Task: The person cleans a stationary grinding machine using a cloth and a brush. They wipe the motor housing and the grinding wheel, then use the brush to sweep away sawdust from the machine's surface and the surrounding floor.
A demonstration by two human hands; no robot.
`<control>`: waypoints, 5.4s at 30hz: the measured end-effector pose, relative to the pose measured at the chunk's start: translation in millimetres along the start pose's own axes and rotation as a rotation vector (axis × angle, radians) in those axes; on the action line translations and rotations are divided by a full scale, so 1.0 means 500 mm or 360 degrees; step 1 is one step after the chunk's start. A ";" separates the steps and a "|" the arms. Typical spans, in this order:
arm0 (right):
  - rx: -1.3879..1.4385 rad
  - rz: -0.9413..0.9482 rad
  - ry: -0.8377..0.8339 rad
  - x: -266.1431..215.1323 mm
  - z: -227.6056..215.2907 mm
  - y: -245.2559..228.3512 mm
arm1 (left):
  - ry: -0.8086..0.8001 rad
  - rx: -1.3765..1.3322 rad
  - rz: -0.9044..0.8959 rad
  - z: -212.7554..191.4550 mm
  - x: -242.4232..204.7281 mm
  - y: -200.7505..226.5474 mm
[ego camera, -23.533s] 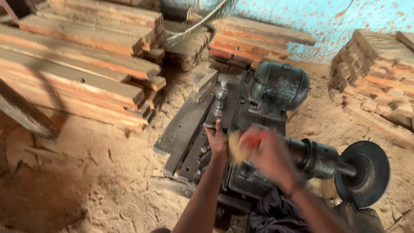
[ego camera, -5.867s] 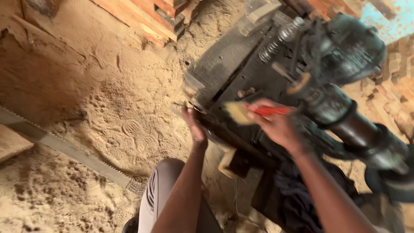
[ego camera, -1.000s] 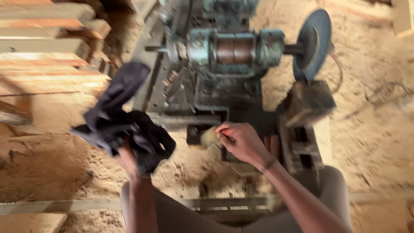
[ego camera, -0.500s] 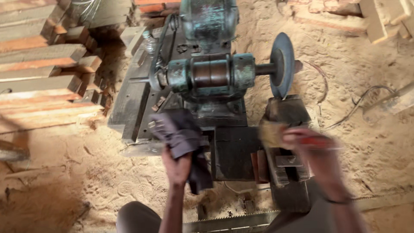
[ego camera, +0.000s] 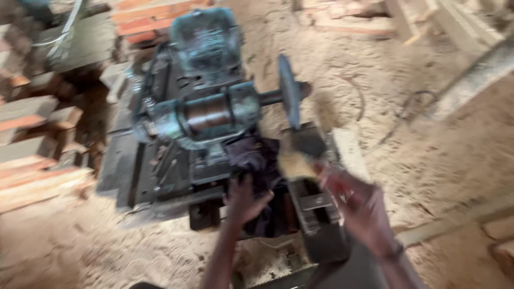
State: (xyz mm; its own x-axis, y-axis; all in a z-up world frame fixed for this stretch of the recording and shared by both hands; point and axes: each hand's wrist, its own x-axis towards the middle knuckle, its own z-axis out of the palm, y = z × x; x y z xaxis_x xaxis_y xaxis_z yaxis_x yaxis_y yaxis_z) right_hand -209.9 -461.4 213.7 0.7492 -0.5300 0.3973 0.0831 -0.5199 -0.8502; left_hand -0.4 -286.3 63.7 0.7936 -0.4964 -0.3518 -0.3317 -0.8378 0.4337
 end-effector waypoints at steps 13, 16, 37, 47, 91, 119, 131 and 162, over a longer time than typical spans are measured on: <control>0.0050 -0.0292 0.0625 0.109 0.001 -0.014 | -0.0362 -0.2600 0.0387 -0.211 -0.149 0.072; 0.1232 0.0072 -0.0043 0.085 0.043 -0.016 | -0.0175 -0.2394 0.0251 -0.191 -0.106 0.045; 0.1247 0.0213 0.0290 0.076 0.076 0.020 | -0.0211 -0.3431 0.0760 -0.239 -0.115 0.088; 0.1313 0.0095 0.0530 0.097 0.050 0.062 | 0.0532 -0.1013 0.1416 -0.196 -0.151 0.056; 0.0429 0.0404 -0.0288 0.139 0.203 -0.042 | 0.0481 -0.0711 0.0571 -0.275 -0.220 0.110; 0.1782 0.1008 -0.0217 0.112 0.211 -0.004 | 0.1101 -0.1227 0.0312 -0.264 -0.106 0.048; 0.1402 0.0404 -0.0539 0.080 0.148 -0.024 | 0.1066 -0.0139 0.0494 -0.196 -0.140 0.041; -0.0052 -0.0010 -0.0273 -0.082 0.179 0.201 | 0.0006 -0.0569 0.0072 -0.015 0.124 -0.046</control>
State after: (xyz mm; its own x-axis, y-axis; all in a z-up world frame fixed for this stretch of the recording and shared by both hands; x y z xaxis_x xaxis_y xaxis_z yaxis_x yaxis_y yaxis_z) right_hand -173.7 -431.9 81.3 0.8500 -0.4063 0.3353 0.0684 -0.5459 -0.8351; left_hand 60.1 -295.9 37.9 0.7841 -0.5300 -0.3229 -0.1680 -0.6821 0.7118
